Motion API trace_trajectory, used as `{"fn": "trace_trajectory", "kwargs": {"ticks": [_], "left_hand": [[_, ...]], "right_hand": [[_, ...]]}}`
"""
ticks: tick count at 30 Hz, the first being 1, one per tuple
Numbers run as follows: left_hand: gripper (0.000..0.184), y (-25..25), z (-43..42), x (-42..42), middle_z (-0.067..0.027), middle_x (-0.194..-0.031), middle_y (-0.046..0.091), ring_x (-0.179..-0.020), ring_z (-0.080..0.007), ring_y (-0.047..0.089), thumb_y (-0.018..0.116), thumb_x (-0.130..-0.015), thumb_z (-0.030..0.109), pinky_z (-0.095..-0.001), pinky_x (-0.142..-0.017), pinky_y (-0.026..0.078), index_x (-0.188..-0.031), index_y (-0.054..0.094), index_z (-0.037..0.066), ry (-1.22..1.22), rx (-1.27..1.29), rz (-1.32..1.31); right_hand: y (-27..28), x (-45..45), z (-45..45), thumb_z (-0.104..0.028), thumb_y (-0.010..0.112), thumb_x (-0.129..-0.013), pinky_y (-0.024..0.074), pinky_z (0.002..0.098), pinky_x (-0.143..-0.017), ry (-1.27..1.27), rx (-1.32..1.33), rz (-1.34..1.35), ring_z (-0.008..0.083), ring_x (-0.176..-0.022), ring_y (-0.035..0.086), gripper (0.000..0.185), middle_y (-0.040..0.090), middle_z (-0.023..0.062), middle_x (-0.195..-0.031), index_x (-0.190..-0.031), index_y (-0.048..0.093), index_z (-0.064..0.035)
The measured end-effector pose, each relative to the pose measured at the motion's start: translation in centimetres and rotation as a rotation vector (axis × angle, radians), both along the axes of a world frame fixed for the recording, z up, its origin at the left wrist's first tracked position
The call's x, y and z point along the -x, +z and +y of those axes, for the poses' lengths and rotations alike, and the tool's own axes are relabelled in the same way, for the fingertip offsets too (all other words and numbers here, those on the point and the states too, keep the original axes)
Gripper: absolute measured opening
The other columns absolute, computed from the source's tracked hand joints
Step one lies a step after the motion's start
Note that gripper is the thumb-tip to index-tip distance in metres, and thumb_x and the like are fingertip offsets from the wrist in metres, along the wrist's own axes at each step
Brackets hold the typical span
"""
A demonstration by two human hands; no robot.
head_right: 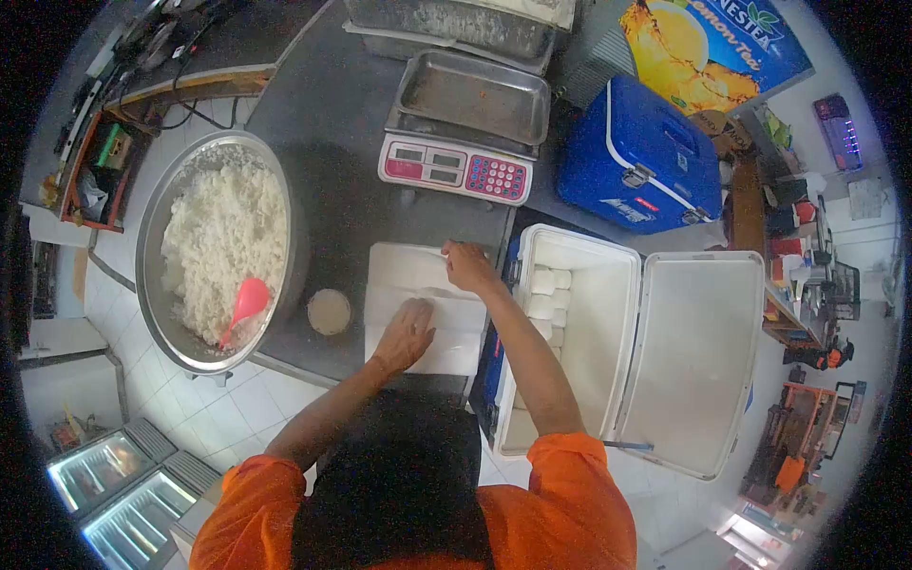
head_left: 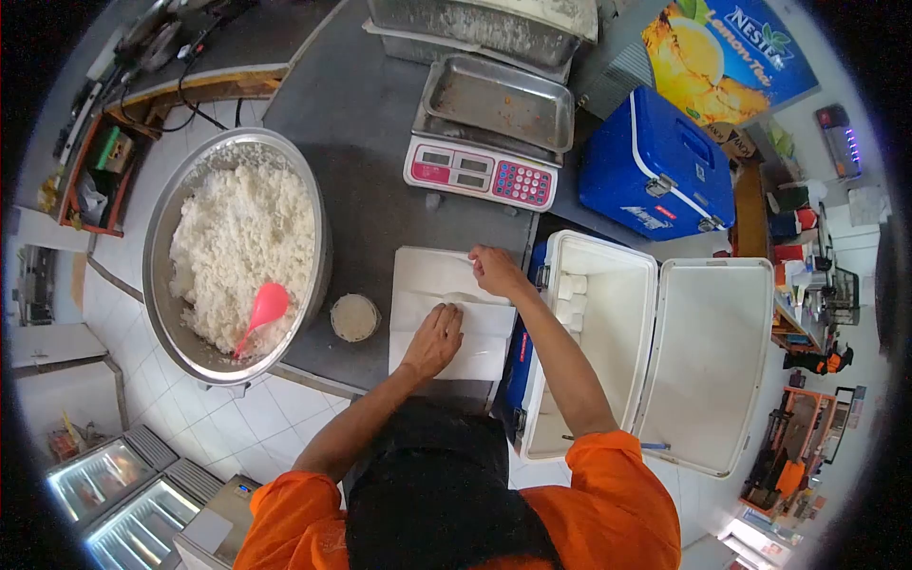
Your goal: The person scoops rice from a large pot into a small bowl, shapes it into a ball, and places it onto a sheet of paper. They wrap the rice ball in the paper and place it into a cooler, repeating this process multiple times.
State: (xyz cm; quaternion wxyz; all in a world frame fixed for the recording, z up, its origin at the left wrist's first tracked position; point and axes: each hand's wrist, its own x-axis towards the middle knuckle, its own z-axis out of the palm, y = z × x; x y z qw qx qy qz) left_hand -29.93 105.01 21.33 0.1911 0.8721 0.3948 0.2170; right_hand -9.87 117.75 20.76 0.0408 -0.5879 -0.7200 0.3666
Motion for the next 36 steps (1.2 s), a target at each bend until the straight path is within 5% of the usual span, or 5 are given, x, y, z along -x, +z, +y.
{"fn": "trace_trajectory", "kwargs": {"ticks": [11, 20, 25, 35, 36], "left_hand": [[0.051, 0.0, 0.0, 0.3, -0.0275, -0.127, 0.052, -0.121, -0.0430, 0.048, 0.065, -0.087, 0.016, -0.0480, -0.109, 0.039, -0.126, 0.048, -0.011, -0.013, -0.013, 0.075], [0.042, -2.1, 0.2, 0.7, -0.0253, -0.127, 0.053, -0.123, -0.0404, 0.049, 0.066, -0.085, 0.013, -0.0449, -0.108, 0.041, -0.119, 0.054, -0.008, 0.019, 0.017, -0.081], [0.039, -1.4, 0.2, 1.5, -0.0216, -0.127, 0.056, -0.119, -0.0381, 0.053, 0.069, -0.085, 0.013, -0.0444, -0.101, 0.046, -0.116, 0.058, -0.007, 0.038, 0.195, -0.079], [0.042, 2.8, 2.0, 2.0, -0.0194, -0.119, 0.054, -0.115, -0.0375, 0.053, 0.068, -0.072, 0.000, -0.0458, -0.095, 0.048, -0.112, 0.055, -0.005, -0.166, -0.091, -0.066], [0.047, 1.0, 2.4, 2.5, -0.0235, -0.121, 0.051, -0.114, -0.0396, 0.052, 0.068, -0.072, -0.001, -0.0459, -0.096, 0.047, -0.115, 0.051, -0.007, -0.202, -0.033, 0.014]], "right_hand": [[3.1, 1.1, 0.3, -0.021, 0.074, -0.080, 0.0449, 0.0448, -0.096, 0.239, -0.118, -0.022, 0.0358, -0.106, 0.058, 0.027, 0.064, 0.0157, -0.105, -0.101, 0.067, -0.0055], [4.6, 2.4, -6.6, -0.015, 0.060, -0.090, 0.0497, 0.0425, -0.085, 0.312, -0.168, -0.002, 0.0364, -0.092, 0.062, 0.019, 0.063, 0.0178, -0.096, -0.101, 0.067, -0.0012], [3.3, 4.3, -12.0, -0.007, 0.055, -0.088, 0.0504, 0.0432, -0.079, 0.134, -0.472, -0.096, 0.0344, -0.098, 0.057, 0.020, 0.056, 0.0180, -0.099, -0.104, 0.060, 0.0050], [1.5, 5.5, -15.9, -0.009, 0.059, -0.090, 0.0478, 0.0430, -0.087, -0.061, -0.590, -0.150, 0.0309, -0.098, 0.056, 0.025, 0.055, 0.0131, -0.108, -0.113, 0.061, -0.0002], [0.3, 6.1, -16.1, -0.011, 0.059, -0.092, 0.0470, 0.0436, -0.088, -0.375, -0.414, 0.136, 0.0332, -0.100, 0.056, 0.027, 0.055, 0.0151, -0.110, -0.116, 0.058, 0.0008]]}}
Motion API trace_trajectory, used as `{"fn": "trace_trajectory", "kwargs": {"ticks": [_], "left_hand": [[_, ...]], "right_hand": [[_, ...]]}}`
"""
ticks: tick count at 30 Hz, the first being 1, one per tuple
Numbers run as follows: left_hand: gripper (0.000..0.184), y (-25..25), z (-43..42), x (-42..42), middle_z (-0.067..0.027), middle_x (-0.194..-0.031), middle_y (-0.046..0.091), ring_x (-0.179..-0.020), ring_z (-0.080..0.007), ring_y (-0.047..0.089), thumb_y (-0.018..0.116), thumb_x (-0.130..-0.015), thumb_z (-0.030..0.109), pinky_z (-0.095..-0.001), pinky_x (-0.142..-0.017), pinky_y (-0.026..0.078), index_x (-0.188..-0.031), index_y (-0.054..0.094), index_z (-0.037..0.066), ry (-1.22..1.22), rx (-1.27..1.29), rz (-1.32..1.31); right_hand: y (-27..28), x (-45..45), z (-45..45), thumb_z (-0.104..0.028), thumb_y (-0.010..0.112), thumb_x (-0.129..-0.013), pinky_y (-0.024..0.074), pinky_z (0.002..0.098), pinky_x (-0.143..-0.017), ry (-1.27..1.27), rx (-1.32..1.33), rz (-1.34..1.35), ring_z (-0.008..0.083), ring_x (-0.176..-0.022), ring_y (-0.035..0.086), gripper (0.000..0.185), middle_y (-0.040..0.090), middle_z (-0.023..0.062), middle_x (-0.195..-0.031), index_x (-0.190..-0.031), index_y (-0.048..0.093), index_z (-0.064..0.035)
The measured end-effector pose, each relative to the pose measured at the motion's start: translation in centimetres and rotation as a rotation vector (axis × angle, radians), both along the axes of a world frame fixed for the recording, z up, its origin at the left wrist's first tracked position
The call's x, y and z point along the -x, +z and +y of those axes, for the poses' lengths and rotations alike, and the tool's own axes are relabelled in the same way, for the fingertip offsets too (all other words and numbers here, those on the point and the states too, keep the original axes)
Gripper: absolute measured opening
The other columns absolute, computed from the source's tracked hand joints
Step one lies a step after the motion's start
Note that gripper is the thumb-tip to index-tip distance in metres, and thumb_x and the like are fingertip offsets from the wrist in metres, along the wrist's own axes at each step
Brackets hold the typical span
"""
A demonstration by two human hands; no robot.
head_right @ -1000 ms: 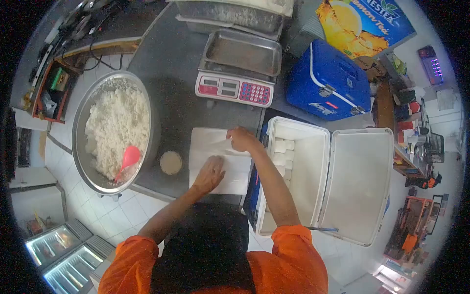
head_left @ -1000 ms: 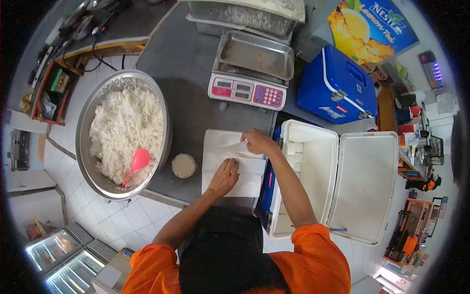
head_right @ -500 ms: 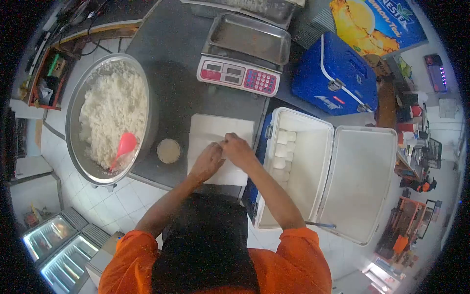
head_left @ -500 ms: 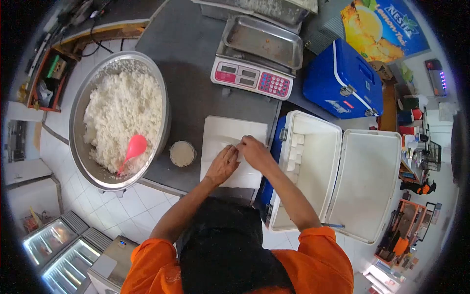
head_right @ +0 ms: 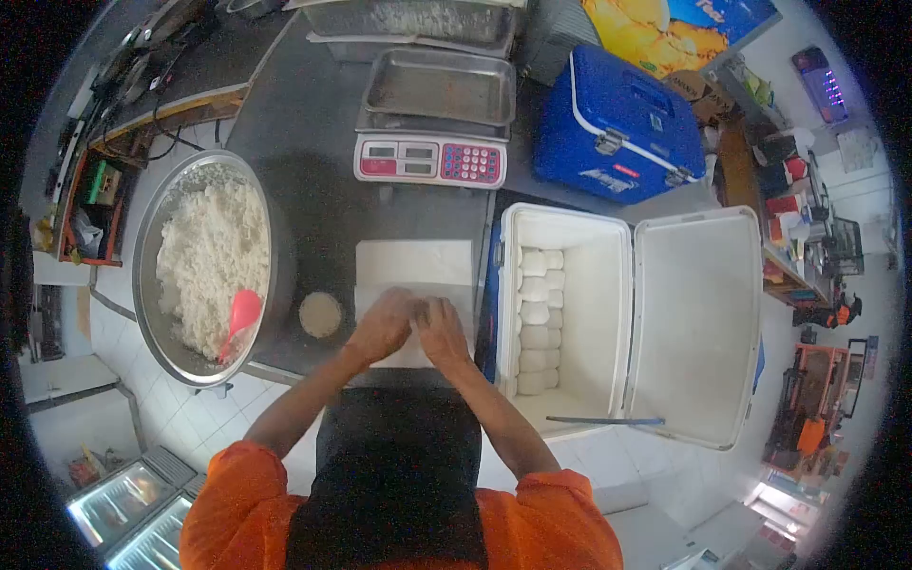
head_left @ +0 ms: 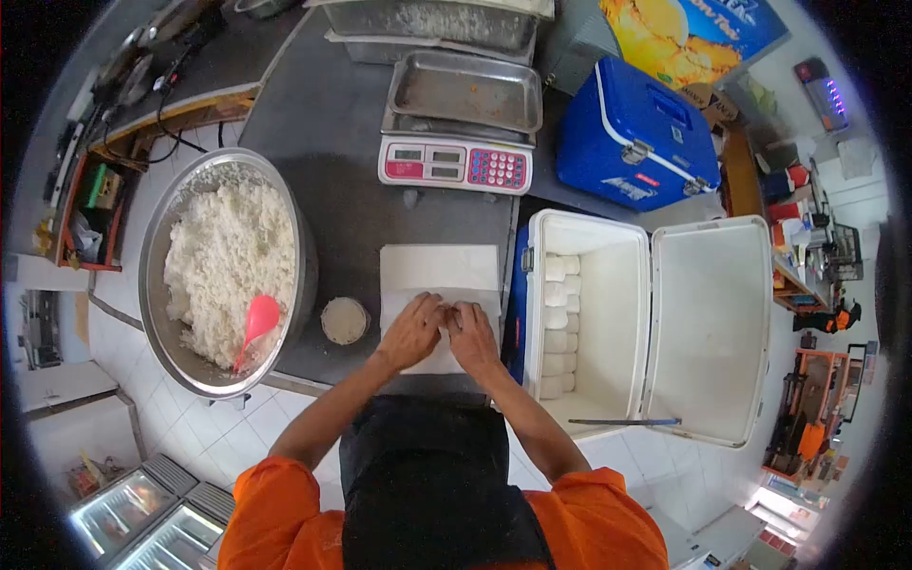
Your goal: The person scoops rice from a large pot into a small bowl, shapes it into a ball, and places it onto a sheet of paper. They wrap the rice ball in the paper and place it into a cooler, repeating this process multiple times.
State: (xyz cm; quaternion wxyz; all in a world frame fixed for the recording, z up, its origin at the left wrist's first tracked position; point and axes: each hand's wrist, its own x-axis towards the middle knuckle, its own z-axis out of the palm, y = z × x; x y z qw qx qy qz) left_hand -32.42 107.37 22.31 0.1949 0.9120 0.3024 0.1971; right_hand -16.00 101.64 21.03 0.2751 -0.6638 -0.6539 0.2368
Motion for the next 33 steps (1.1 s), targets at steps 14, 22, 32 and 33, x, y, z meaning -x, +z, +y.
{"fn": "trace_trajectory", "kwargs": {"ticks": [14, 22, 32, 33], "left_hand": [[0.051, -5.0, 0.9, 3.6, -0.0235, -0.098, 0.062, -0.104, -0.0380, 0.056, 0.070, -0.080, 0.007, -0.0446, -0.092, 0.048, -0.126, 0.049, -0.003, 0.154, 0.123, 0.092], [0.030, -1.3, 4.5, 1.5, -0.0175, -0.089, 0.066, -0.098, -0.0381, 0.061, 0.070, -0.079, 0.008, -0.0435, -0.093, 0.049, -0.107, 0.064, -0.001, 0.494, 0.102, 0.213], [0.033, -4.3, -2.4, 0.6, -0.0186, -0.092, 0.067, -0.097, -0.0350, 0.062, 0.062, -0.079, 0.001, -0.0427, -0.094, 0.048, -0.112, 0.064, 0.000, 0.389, 0.291, 0.185], [0.043, -7.0, -4.0, 0.1, -0.0209, -0.097, 0.068, -0.099, -0.0364, 0.062, 0.062, -0.080, 0.003, -0.0427, -0.096, 0.047, -0.122, 0.057, -0.003, 0.458, 0.175, 0.076]], "right_hand": [[-3.1, -4.1, -0.2, -0.018, 0.068, -0.085, 0.0467, 0.0453, -0.091, 0.146, 0.091, -0.267, 0.0373, -0.103, 0.059, 0.027, 0.065, 0.0148, -0.105, -0.107, 0.064, -0.0017], [1.4, -4.8, 5.9, -0.016, 0.066, -0.080, 0.0505, 0.0482, -0.083, -0.024, 0.436, -0.354, 0.0389, -0.096, 0.063, 0.022, 0.066, 0.0181, -0.098, -0.097, 0.067, -0.0023], [-5.4, -0.3, -0.5, 0.002, 0.054, -0.084, 0.0482, 0.0430, -0.096, -0.079, -0.037, -0.275, 0.0373, -0.113, 0.057, 0.039, 0.062, 0.0253, -0.117, -0.121, 0.055, 0.0096], [-4.3, 1.2, -1.1, 0.005, 0.055, -0.083, 0.0454, 0.0421, -0.102, -0.127, -0.046, -0.290, 0.0388, -0.122, 0.052, 0.049, 0.056, 0.0280, -0.130, -0.131, 0.049, 0.0113]]}}
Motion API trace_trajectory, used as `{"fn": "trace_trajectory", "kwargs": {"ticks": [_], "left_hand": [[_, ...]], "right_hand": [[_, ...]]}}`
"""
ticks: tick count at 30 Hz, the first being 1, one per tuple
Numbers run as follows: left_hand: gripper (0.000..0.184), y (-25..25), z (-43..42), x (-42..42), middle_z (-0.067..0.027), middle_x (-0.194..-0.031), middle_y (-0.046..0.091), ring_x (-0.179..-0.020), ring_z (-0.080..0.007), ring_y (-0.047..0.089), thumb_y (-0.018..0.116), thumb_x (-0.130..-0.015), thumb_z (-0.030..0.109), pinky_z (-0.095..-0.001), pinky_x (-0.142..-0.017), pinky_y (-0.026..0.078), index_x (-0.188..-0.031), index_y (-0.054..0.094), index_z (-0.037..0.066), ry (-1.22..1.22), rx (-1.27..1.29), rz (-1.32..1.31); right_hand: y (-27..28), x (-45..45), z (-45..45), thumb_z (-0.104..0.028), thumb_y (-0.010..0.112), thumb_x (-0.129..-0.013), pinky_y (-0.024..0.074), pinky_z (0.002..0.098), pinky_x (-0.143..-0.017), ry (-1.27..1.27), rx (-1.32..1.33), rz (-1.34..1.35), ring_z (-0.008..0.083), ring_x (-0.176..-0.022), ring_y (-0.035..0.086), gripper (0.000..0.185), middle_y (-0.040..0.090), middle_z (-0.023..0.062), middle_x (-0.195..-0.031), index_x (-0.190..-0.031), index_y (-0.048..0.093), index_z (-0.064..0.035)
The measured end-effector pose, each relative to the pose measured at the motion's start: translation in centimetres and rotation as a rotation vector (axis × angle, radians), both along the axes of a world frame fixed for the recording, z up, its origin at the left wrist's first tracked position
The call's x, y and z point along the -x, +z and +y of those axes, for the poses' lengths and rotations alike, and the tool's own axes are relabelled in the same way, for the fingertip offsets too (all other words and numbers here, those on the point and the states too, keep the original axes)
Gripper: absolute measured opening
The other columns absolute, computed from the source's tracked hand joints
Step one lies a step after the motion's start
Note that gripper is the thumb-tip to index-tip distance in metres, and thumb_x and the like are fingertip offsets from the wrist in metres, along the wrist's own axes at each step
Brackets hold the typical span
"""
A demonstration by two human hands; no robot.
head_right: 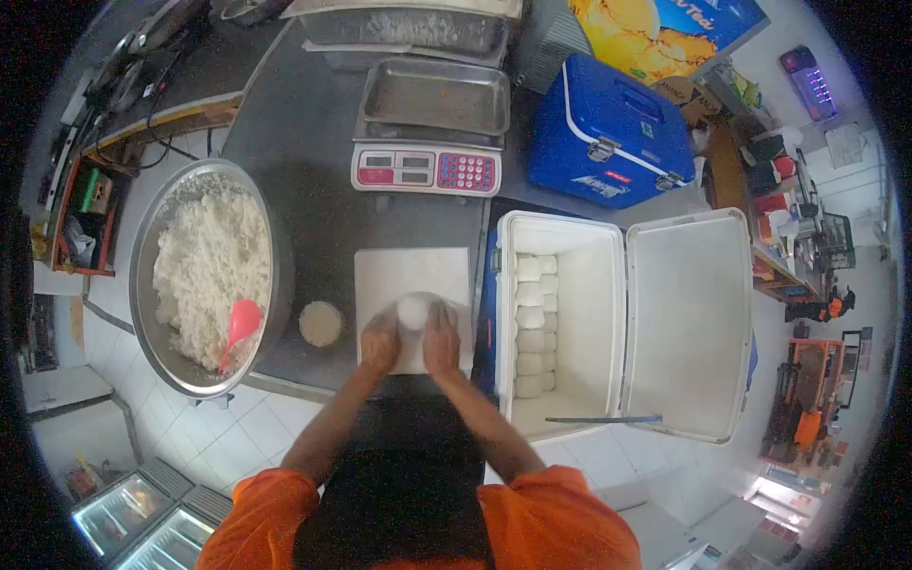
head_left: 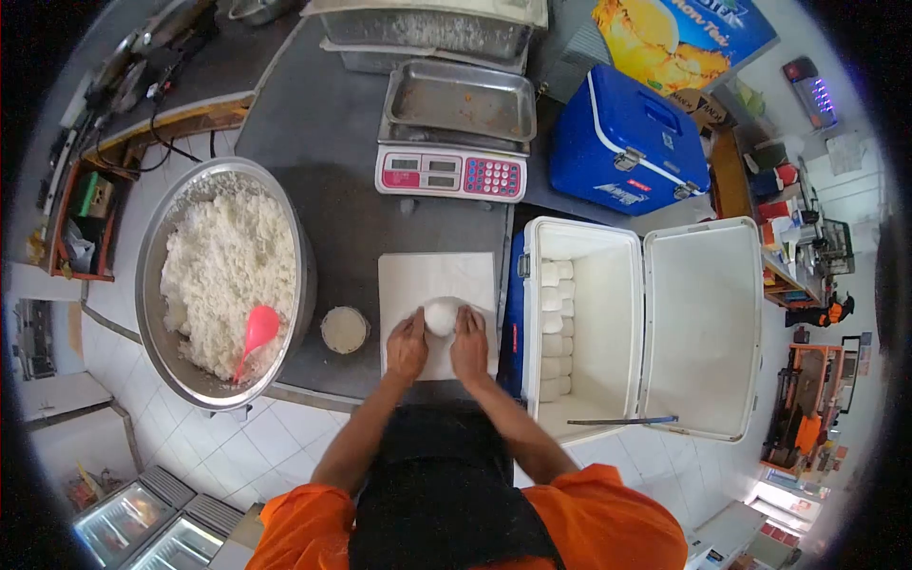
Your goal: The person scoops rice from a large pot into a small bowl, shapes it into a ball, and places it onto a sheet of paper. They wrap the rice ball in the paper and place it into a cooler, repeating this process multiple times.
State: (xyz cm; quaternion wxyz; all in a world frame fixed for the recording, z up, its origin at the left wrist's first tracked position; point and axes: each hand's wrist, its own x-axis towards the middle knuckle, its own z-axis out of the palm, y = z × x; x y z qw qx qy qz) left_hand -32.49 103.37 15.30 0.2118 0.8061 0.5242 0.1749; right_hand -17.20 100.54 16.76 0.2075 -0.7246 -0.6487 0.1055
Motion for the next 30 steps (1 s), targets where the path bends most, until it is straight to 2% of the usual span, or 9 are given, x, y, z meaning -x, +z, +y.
{"fn": "trace_trajectory", "kwargs": {"ticks": [6, 8, 14, 16, 17, 19, 22, 25, 30], "left_hand": [[0.081, -1.4, -1.7, -0.2, -0.0286, -0.115, 0.063, -0.113, -0.0429, 0.055, 0.063, -0.082, 0.012, -0.0448, -0.105, 0.039, -0.147, 0.022, -0.013, -0.002, -0.033, -0.135], [0.086, -2.4, -2.3, 0.3, -0.0290, -0.118, 0.061, -0.116, -0.0442, 0.052, 0.064, -0.082, 0.016, -0.0457, -0.106, 0.038, -0.148, 0.017, -0.013, -0.059, -0.006, -0.127], [0.069, -0.2, -1.5, 0.7, -0.0293, -0.130, 0.053, -0.112, -0.0433, 0.052, 0.051, -0.093, 0.023, -0.0452, -0.104, 0.039, -0.148, 0.025, -0.010, -0.093, -0.023, -0.124], [0.057, 3.2, -0.8, 0.5, -0.0241, -0.130, 0.054, -0.111, -0.0343, 0.054, 0.040, -0.101, 0.027, -0.0400, -0.101, 0.043, -0.146, 0.034, -0.006, 0.133, 0.582, -0.350], [0.057, 3.9, -0.8, 0.0, -0.0241, -0.130, 0.054, -0.111, -0.0343, 0.054, 0.040, -0.101, 0.027, -0.0400, -0.101, 0.043, -0.146, 0.034, -0.006, 0.116, 0.573, -0.351], [0.055, 5.4, -1.2, -1.1, -0.0165, -0.124, 0.057, -0.105, -0.0231, 0.057, 0.037, -0.104, 0.035, -0.0348, -0.094, 0.046, -0.143, 0.041, -0.004, 0.327, 0.774, -1.234], [0.046, 12.2, -0.2, -2.1, -0.0074, -0.098, 0.063, -0.087, -0.0146, 0.058, 0.042, -0.103, 0.038, -0.0299, -0.080, 0.047, -0.117, 0.058, -0.002, 0.555, 1.030, -1.041], [0.042, 13.8, 1.0, -2.7, -0.0055, -0.091, 0.063, -0.081, -0.0122, 0.056, 0.045, -0.102, 0.038, -0.0275, -0.074, 0.047, -0.105, 0.061, 0.000, 0.364, 0.873, -0.950], [0.042, 16.1, -0.2, -3.5, -0.0063, -0.097, 0.063, -0.088, -0.0135, 0.058, 0.046, -0.103, 0.038, -0.0279, -0.079, 0.047, -0.109, 0.061, -0.001, 0.170, 0.850, -1.043]], "right_hand": [[-1.0, 3.2, -1.8, 0.001, 0.059, -0.086, 0.0344, 0.0399, -0.112, -0.040, 0.017, 0.603, 0.0403, -0.139, 0.035, 0.074, 0.021, 0.0292, -0.155, -0.148, 0.019, 0.0112], [-0.6, 3.2, -1.3, -0.009, 0.065, -0.087, 0.0363, 0.0416, -0.110, -0.063, -0.024, 0.760, 0.0417, -0.137, 0.037, 0.076, 0.028, 0.0315, -0.151, -0.147, 0.022, 0.0114], [0.9, 3.7, 1.1, -0.021, 0.073, -0.084, 0.0413, 0.0437, -0.104, -0.166, 0.054, 0.494, 0.0415, -0.131, 0.045, 0.079, 0.045, 0.0330, -0.138, -0.143, 0.030, 0.0102], [3.3, 3.0, 1.5, -0.021, 0.072, -0.084, 0.0406, 0.0466, -0.104, -0.236, 0.204, 0.754, 0.0441, -0.124, 0.050, 0.074, 0.048, 0.0335, -0.133, -0.140, 0.034, 0.0103], [4.9, 2.9, 1.5, -0.021, 0.072, -0.084, 0.0406, 0.0466, -0.104, -0.244, 0.186, 0.752, 0.0441, -0.124, 0.050, 0.074, 0.048, 0.0335, -0.133, -0.140, 0.034, 0.0103], [7.9, 3.0, -0.2, -0.016, 0.070, -0.086, 0.0399, 0.0487, -0.103, -0.261, 0.085, 0.938, 0.0468, -0.121, 0.052, 0.068, 0.049, 0.0345, -0.132, -0.139, 0.035, 0.0101], [9.7, 3.1, -2.1, -0.008, 0.064, -0.086, 0.0386, 0.0504, -0.103, 0.017, -0.179, 0.586, 0.0493, -0.123, 0.047, 0.067, 0.045, 0.0340, -0.134, -0.141, 0.028, 0.0095], [10.7, 1.8, -1.7, -0.007, 0.062, -0.087, 0.0353, 0.0510, -0.106, 0.139, -0.119, 0.572, 0.0496, -0.125, 0.041, 0.068, 0.040, 0.0331, -0.136, -0.142, 0.025, 0.0091], [15.5, 1.7, -4.2, -0.013, 0.062, -0.090, 0.0346, 0.0533, -0.105, -0.023, -0.010, 0.385, 0.0493, -0.128, 0.037, 0.068, 0.031, 0.0317, -0.142, -0.144, 0.026, 0.0066]]}}
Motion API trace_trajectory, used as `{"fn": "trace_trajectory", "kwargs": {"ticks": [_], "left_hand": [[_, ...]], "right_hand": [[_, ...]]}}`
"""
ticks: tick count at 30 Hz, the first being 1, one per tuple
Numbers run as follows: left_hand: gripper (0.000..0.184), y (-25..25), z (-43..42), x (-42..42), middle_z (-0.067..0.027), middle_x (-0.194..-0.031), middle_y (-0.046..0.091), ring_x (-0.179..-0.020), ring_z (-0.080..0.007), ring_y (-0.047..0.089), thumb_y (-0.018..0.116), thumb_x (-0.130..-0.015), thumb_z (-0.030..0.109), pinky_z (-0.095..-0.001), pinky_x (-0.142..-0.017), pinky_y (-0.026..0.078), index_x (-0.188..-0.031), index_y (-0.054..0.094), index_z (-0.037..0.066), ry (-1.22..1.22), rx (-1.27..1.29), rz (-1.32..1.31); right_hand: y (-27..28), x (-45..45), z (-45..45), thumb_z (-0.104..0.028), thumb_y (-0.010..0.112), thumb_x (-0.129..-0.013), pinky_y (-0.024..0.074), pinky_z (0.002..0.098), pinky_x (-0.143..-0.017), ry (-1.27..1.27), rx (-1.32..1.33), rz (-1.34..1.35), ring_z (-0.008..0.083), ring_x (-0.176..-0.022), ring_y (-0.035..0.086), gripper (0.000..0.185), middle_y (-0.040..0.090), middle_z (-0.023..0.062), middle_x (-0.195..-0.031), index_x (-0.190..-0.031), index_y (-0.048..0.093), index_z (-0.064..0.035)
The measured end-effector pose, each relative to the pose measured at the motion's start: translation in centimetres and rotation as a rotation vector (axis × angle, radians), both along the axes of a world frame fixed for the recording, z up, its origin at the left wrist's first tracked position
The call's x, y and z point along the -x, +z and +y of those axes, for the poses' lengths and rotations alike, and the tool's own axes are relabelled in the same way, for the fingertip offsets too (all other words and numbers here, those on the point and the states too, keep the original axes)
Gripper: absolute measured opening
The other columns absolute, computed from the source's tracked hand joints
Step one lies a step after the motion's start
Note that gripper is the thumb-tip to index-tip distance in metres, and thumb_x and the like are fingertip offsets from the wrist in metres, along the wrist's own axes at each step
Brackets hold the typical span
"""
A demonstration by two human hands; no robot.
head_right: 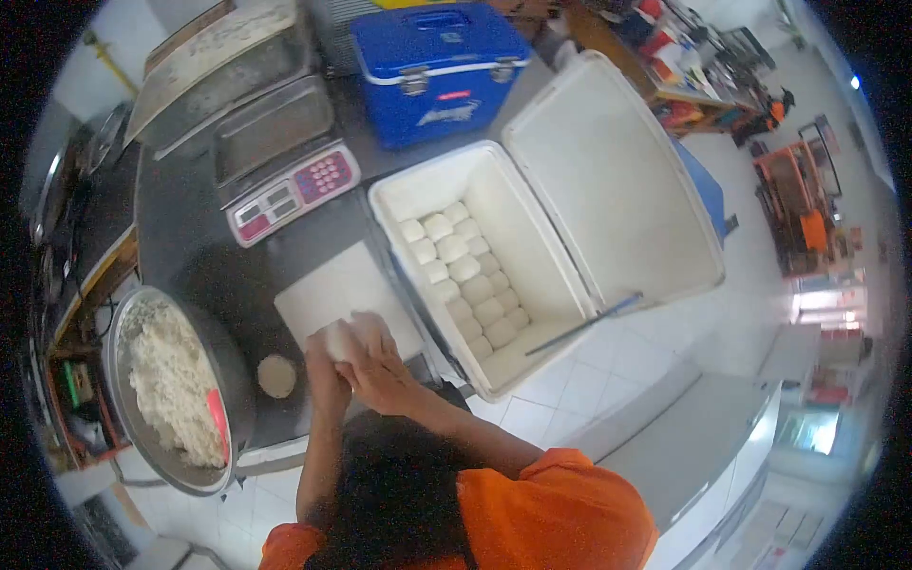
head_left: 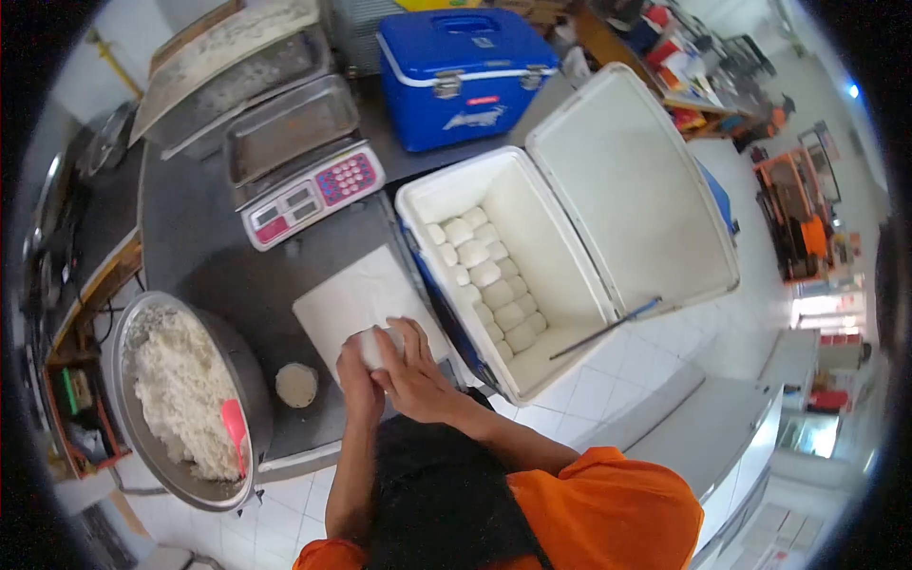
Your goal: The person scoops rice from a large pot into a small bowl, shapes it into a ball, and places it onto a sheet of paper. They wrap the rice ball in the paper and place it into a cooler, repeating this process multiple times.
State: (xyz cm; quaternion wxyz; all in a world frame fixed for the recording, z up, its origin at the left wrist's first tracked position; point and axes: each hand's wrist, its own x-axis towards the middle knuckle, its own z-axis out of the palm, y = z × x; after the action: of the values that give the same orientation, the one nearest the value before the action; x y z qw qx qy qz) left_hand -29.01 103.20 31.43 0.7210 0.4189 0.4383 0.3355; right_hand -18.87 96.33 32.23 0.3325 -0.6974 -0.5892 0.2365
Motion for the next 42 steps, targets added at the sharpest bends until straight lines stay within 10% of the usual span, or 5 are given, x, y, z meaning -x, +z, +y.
{"fn": "trace_trajectory", "kwargs": {"ticks": [20, 26, 28, 36, 42], "left_hand": [[0.045, 2.0, -17.3, 3.4, -0.0107, -0.108, 0.061, -0.095, -0.0246, 0.063, 0.047, -0.095, 0.045, -0.0416, -0.083, 0.054, -0.116, 0.055, 0.005, 0.213, 0.380, -0.358], [0.073, 7.9, -16.8, 1.1, -0.0093, -0.132, 0.051, -0.123, -0.0259, 0.045, 0.043, -0.095, 0.061, -0.0469, -0.103, 0.036, -0.140, 0.044, 0.005, 0.132, 0.611, -0.681], [0.067, 5.7, -16.2, -1.3, -0.0095, -0.134, 0.048, -0.125, -0.0237, 0.044, 0.039, -0.097, 0.059, -0.0454, -0.101, 0.037, -0.137, 0.047, 0.006, 0.295, 0.402, -0.097], [0.022, 0.2, -7.5, -18.2, -0.0158, -0.109, 0.063, -0.105, -0.0331, 0.058, 0.056, -0.092, 0.012, -0.0399, -0.091, 0.047, -0.110, 0.059, 0.000, -0.169, -0.572, 0.307], [0.035, -23.5, 3.3, -30.2, -0.0274, -0.115, 0.056, -0.109, -0.0402, 0.052, 0.061, -0.083, 0.004, -0.0483, -0.097, 0.044, -0.115, 0.054, -0.008, -0.486, -1.009, 1.182]], "right_hand": [[5.9, 4.2, -17.5, -0.018, 0.074, -0.086, 0.0438, 0.0393, -0.101, -0.045, -0.182, 0.403, 0.0329, -0.122, 0.052, 0.054, 0.056, 0.0168, -0.130, -0.134, 0.053, -0.0029], [5.3, -0.7, -17.9, -0.012, 0.072, -0.089, 0.0489, 0.0386, -0.097, -0.336, -0.181, 0.676, 0.0229, -0.117, 0.057, 0.061, 0.057, 0.0129, -0.130, -0.141, 0.041, -0.0044], [2.9, -5.3, -16.9, -0.012, 0.072, -0.089, 0.0545, 0.0360, -0.085, -0.434, -0.171, 1.014, 0.0226, -0.111, 0.060, 0.065, 0.059, 0.0168, -0.120, -0.141, 0.035, -0.0027], [-5.7, -26.4, -3.6, -0.017, 0.077, -0.085, 0.0593, 0.0337, -0.075, -0.701, -0.099, 0.687, 0.0220, -0.091, 0.065, 0.070, 0.061, 0.0185, -0.110, -0.134, 0.032, 0.0052], [-20.7, -30.3, 4.7, -0.018, 0.081, -0.080, 0.0541, 0.0349, -0.079, -0.747, -0.276, 0.078, 0.0297, -0.098, 0.063, 0.067, 0.061, 0.0230, -0.110, -0.125, 0.042, 0.0129]]}}
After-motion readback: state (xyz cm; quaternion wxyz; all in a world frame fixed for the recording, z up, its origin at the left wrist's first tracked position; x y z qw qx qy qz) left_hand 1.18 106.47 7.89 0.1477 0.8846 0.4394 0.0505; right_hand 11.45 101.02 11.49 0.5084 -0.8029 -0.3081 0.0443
